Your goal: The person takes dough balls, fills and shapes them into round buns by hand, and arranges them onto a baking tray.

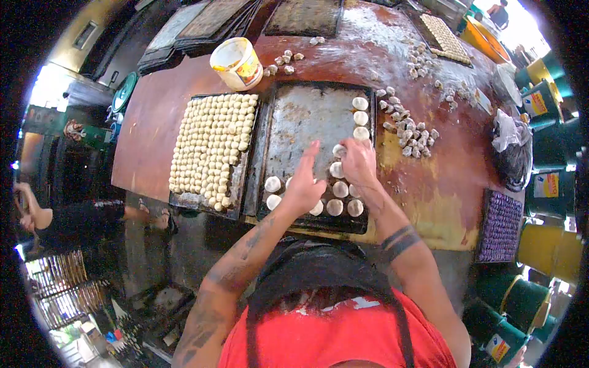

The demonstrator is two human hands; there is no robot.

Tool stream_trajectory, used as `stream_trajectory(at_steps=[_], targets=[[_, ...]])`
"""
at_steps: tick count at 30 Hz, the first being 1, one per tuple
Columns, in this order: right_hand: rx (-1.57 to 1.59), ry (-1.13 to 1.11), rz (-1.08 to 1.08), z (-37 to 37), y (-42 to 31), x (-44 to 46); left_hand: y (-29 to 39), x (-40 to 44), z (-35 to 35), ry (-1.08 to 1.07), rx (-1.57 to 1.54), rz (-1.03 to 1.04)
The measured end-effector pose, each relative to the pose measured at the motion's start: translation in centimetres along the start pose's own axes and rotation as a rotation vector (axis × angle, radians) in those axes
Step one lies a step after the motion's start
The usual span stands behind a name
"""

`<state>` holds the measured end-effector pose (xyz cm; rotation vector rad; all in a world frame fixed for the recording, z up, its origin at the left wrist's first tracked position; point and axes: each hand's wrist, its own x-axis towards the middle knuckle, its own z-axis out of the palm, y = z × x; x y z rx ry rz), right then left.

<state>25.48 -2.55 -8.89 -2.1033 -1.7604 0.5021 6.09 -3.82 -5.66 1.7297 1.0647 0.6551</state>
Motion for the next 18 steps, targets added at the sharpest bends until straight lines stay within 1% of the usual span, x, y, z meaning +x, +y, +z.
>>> stream_trajectory(at_steps=[1,3,4,6,7,8,9,10,11,12,13,14,15,17,18], targets=[[-0.043,0.029,-0.029,-0.5,-0.5,-0.2,0.0,-0.4,-0.7,0.002,-0.004,-0.044],[-0.129,0.101,-0.095,-1.2,-1.6,-1.1,-2.4,-2.4,-1.8,0.135,-0.040,-0.078],[-0.203,0.174,-0.190,1.5,-0.1,-1.8,-3.4,-3.5,-2.2,0.202,-0.060,-0.100],[-0.192,0.121,-0.327,3.7,0.5,-3.7,-4.2,-5.1,-2.8,0.148,-0.141,-0.281],[-0.180,0.012,-0.380,2.6,1.1,-2.2,-4.5,-5.8,-3.1,0.128,-0.182,-0.366],[-0.162,-0.102,-0.430,1.4,1.7,-0.7,-4.7,-6.6,-2.8,0.168,-0.196,-0.289],[-0.139,-0.218,-0.472,0.2,2.3,0.7,-4.4,-6.6,-3.6,0.139,-0.099,-0.302],[-0.104,-0.045,0.048,-1.5,1.7,1.9,-3.6,-7.1,-4.9,0.104,-0.002,-0.331],[-0.011,0.254,-0.004,-2.0,5.2,4.2,-3.3,-7.6,-6.1,0.059,0.097,-0.358],[-0.027,0.451,-0.040,-2.8,6.7,5.8,-3.8,-7.7,-7.4,0.149,0.213,-0.330],[-0.172,0.379,0.018,-3.4,8.6,6.6,-5.1,-7.8,-8.9,0.197,0.290,-0.286],[-0.138,0.220,0.011,-3.3,11.2,7.1,-6.6,-7.7,-10.8,0.243,0.404,-0.286],[-0.315,0.178,-0.002,-2.4,13.3,7.2,-8.0,-7.7,-12.5,0.284,0.516,-0.282],[-0.399,0.138,-0.029,-2.2,14.5,6.4,-10.7,-7.6,-15.0,0.409,0.845,-0.267],[-0.170,0.185,0.054,-2.0,15.2,5.9,-11.0,-7.5,-16.0,0.486,0.917,-0.197]])
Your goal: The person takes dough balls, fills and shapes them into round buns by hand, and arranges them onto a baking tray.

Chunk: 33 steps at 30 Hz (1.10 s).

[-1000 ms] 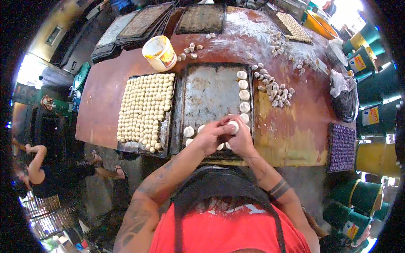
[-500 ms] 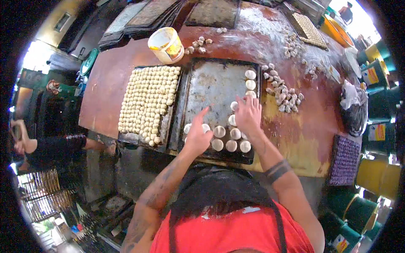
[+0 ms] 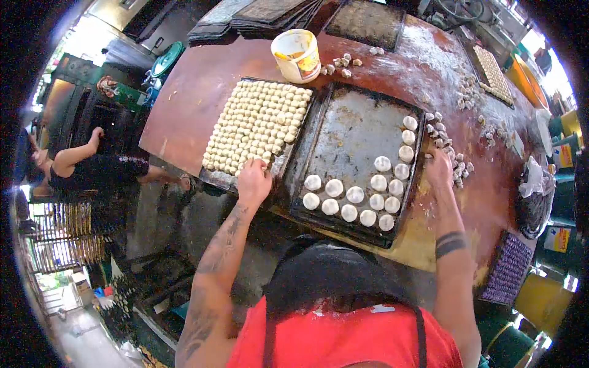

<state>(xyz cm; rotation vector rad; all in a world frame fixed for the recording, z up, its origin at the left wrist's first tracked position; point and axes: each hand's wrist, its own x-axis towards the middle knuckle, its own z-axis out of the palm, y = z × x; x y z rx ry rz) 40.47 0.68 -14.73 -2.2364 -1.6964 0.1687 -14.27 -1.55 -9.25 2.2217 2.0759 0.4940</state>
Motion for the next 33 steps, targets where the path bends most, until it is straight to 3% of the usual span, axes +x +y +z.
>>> stream_trajectory(at_steps=[2,4,6,8,9,11,13,15,16,17,20,23,25,27,30,32,33], targets=[[0.440,0.059,0.212,0.6,1.1,-1.8,-1.2,0.3,0.4,-0.027,0.033,-0.052],[1.124,0.066,0.391,-0.8,0.9,-5.1,-3.5,0.8,2.7,-0.029,0.073,-0.030],[1.465,0.058,0.366,-1.0,-0.5,-8.2,-1.9,1.3,1.0,0.080,0.002,-0.028],[1.394,-0.028,0.259,-2.5,-7.2,-10.1,1.0,2.2,-0.6,0.149,-0.206,-0.106],[1.328,-0.103,0.261,-4.8,-12.4,-11.2,3.6,2.7,-1.6,0.113,-0.493,-0.287],[1.092,-0.137,0.061,-3.8,-17.3,-11.1,7.0,3.4,-0.4,-0.115,-1.384,-0.346],[1.034,-0.173,-0.085,-7.4,-23.8,-11.2,12.4,3.4,-3.2,-0.345,-1.623,-0.419],[0.823,-0.187,-0.239,-11.3,-27.4,-10.8,14.3,3.7,-3.9,-0.585,-1.619,-0.356],[0.789,-0.027,-0.372,-10.2,-27.1,-10.4,16.3,3.3,-6.5,-0.571,-1.540,-0.420],[0.685,0.043,-0.401,-9.3,-26.7,-10.3,16.5,2.8,-5.8,-0.535,-1.577,-0.277],[0.460,0.135,-0.473,-9.2,-26.6,-10.9,16.8,2.8,-5.1,-0.629,-1.759,-0.320],[0.673,0.026,-0.184,-12.8,-26.4,-11.3,16.9,3.5,-4.8,-0.670,-1.722,-0.206],[0.892,-0.146,-0.184,-12.1,-24.7,-10.5,17.0,3.8,-5.0,-0.661,-1.615,-0.047],[1.131,-0.315,-0.088,-11.7,-23.8,-10.2,17.9,3.8,-4.5,-0.661,-1.842,-0.080],[1.511,-0.203,0.123,-11.2,-24.1,-10.2,19.8,3.8,-6.3,-0.749,-1.994,-0.216],[1.632,-0.108,0.178,-10.8,-25.5,-10.8,20.6,4.1,-7.1,-0.550,-1.676,-0.133],[1.540,-0.039,0.145,-11.0,-25.4,-10.7,20.6,4.3,-7.4,-0.454,-1.510,-0.091]])
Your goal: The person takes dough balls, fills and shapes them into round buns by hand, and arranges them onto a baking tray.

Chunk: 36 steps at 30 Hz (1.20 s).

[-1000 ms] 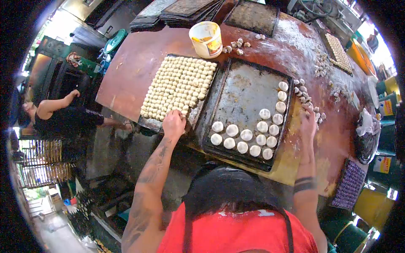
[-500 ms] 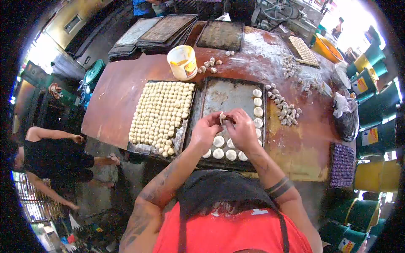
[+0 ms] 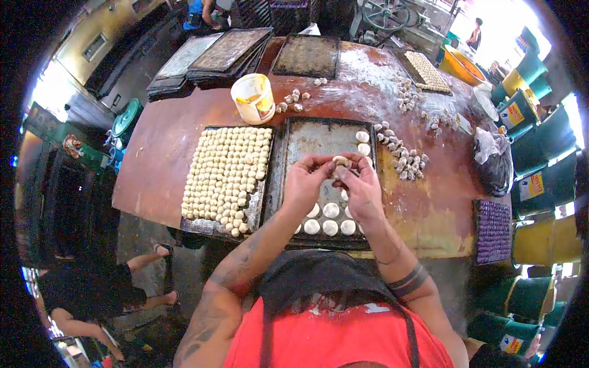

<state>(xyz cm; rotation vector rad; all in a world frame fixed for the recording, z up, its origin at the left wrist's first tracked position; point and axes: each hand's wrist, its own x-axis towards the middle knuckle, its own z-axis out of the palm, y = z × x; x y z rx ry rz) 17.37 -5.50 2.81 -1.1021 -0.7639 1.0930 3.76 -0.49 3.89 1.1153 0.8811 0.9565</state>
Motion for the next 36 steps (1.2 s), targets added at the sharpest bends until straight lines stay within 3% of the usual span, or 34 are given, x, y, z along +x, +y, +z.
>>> stream_trajectory(at_steps=[1,2,3,4,6,8,12,13,14,15,16,18,19,20,22,23,24,26,27,28,30,31,34,36], targets=[[-0.090,0.031,-0.067,-0.2,-0.2,0.2,-1.6,0.5,-0.5,0.002,0.267,0.195],[-0.184,0.061,-0.134,-0.4,-0.5,0.4,-2.4,0.3,-0.2,0.019,0.169,0.229],[-0.536,0.133,-0.298,0.1,-1.7,0.1,-2.4,-0.4,0.9,0.037,0.068,0.260],[-0.672,0.115,-0.405,0.0,-1.8,0.2,-2.1,-0.9,1.7,0.056,-0.032,0.287],[-0.940,0.075,-0.613,-0.4,-1.7,0.2,-0.8,-0.1,1.6,0.005,-0.164,0.040],[-0.908,0.000,-0.611,-0.8,-1.0,0.0,0.2,1.0,0.5,-0.113,-0.416,-0.318],[-1.000,-0.237,-0.642,-2.4,-2.6,0.8,-0.3,1.1,-0.3,-0.138,-0.186,-0.253],[-0.973,-0.315,-0.647,-2.3,-3.2,1.4,0.2,0.6,0.7,-0.203,-0.276,-0.276],[-0.945,-0.393,-0.654,-2.3,-3.5,2.1,-0.5,0.9,1.2,-0.275,-0.179,-0.270],[-0.808,-0.451,-0.726,-2.7,-3.1,3.1,-2.0,1.2,1.6,-0.304,-0.354,-0.312],[-0.821,-0.429,-0.727,-3.4,-2.4,3.3,-3.3,1.4,2.0,-0.326,-0.534,-0.352],[-0.841,-0.393,-0.733,-4.7,-0.3,3.5,-4.8,0.9,2.0,-0.313,-0.581,-0.446],[-0.760,-0.240,-0.576,-4.8,0.9,2.5,-5.4,0.6,1.8,-0.305,-0.602,-0.496],[-0.716,-0.077,-0.366,-5.1,3.2,1.7,-6.2,0.5,1.6,-0.301,-0.523,-0.516],[-0.650,-0.163,-0.360,-5.2,4.7,0.2,-7.9,0.8,1.0,-0.294,-0.363,-0.555],[-0.565,-0.175,-0.195,-5.4,6.8,-0.3,-8.4,1.0,0.8,-0.189,-0.407,-0.595],[-0.585,-0.206,0.062,-5.9,6.8,-1.0,-9.1,1.3,0.5,-0.118,-0.265,-0.489],[-0.366,-0.088,0.172,-6.9,8.5,0.4,-10.4,1.8,0.1,0.026,0.009,-0.265],[-0.452,-0.013,0.240,-7.3,8.3,1.4,-8.2,1.8,1.3,-0.015,0.413,-0.222],[-0.445,0.001,0.227,-7.5,7.2,2.3,-8.4,2.0,1.7,-0.050,0.513,-0.195],[-0.728,-0.043,0.164,-9.2,8.5,5.7,-8.8,2.2,2.4,-0.124,0.718,-0.144],[-0.795,-0.004,0.095,-9.0,7.7,6.9,-8.0,2.4,2.8,-0.115,0.839,-0.231],[-1.147,-0.072,-0.014,-10.3,9.1,10.2,-11.0,3.1,1.1,-0.076,0.731,-0.046],[-1.512,-0.181,-0.172,-10.1,8.4,10.8,-10.9,2.7,0.1,-0.090,0.721,-0.052]])
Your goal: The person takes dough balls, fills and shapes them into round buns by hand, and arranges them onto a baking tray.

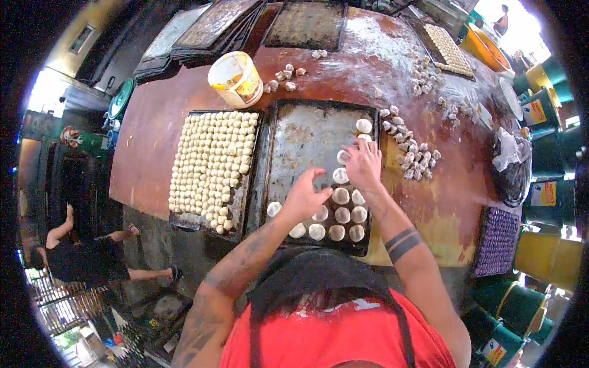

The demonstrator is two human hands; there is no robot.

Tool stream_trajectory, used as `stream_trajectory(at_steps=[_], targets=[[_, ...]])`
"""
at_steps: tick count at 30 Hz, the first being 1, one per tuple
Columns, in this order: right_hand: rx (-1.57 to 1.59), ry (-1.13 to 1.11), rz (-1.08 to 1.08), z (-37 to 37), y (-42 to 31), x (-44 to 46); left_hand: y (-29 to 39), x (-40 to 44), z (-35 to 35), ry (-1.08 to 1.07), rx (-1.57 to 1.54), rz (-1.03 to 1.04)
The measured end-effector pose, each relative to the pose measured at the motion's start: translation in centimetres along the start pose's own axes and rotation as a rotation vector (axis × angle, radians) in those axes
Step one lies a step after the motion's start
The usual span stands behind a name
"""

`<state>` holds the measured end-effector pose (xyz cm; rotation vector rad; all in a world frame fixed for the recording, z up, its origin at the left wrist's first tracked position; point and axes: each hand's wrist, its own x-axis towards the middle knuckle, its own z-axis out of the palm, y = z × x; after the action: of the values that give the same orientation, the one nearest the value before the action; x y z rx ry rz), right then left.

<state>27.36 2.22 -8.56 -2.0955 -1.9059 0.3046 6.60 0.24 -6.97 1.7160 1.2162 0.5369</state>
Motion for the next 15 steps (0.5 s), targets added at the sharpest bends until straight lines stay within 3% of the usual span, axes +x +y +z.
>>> stream_trajectory(at_steps=[1,4,5,6,8,10,11,12,14,15], targets=[[0.091,-0.068,0.069,-0.6,-0.8,0.0,-0.1,0.0,-0.7,-0.003,-0.005,0.006],[-0.056,-0.029,-0.183,2.6,-0.1,-2.4,-0.2,-0.9,-2.1,-0.146,-0.192,-0.171],[-0.010,-0.049,-0.227,2.6,-0.1,-2.7,0.4,-1.1,-2.5,-0.210,-0.224,-0.301],[0.037,-0.070,-0.270,2.7,0.0,-3.0,0.4,-1.3,-2.7,-0.224,-0.238,-0.293],[0.364,-0.300,-0.152,1.8,3.6,0.1,0.0,-1.8,-3.3,-0.226,-0.267,-0.274],[0.166,0.253,-0.033,-1.6,5.3,0.6,-1.2,-1.9,-5.5,-0.134,-0.065,-0.209],[-0.006,0.224,-0.048,-2.5,7.3,0.7,-2.1,-1.6,-6.9,-0.086,0.042,-0.169],[-0.181,0.194,-0.061,-3.2,9.6,0.4,-4.6,-1.4,-7.8,0.091,0.180,-0.057],[-0.311,0.099,-0.093,-3.3,13.7,-1.3,-9.0,-0.7,-10.6,0.305,0.438,0.098],[-0.256,0.157,-0.049,-3.4,14.8,-2.2,-10.0,-0.5,-12.0,0.424,0.572,0.172]])
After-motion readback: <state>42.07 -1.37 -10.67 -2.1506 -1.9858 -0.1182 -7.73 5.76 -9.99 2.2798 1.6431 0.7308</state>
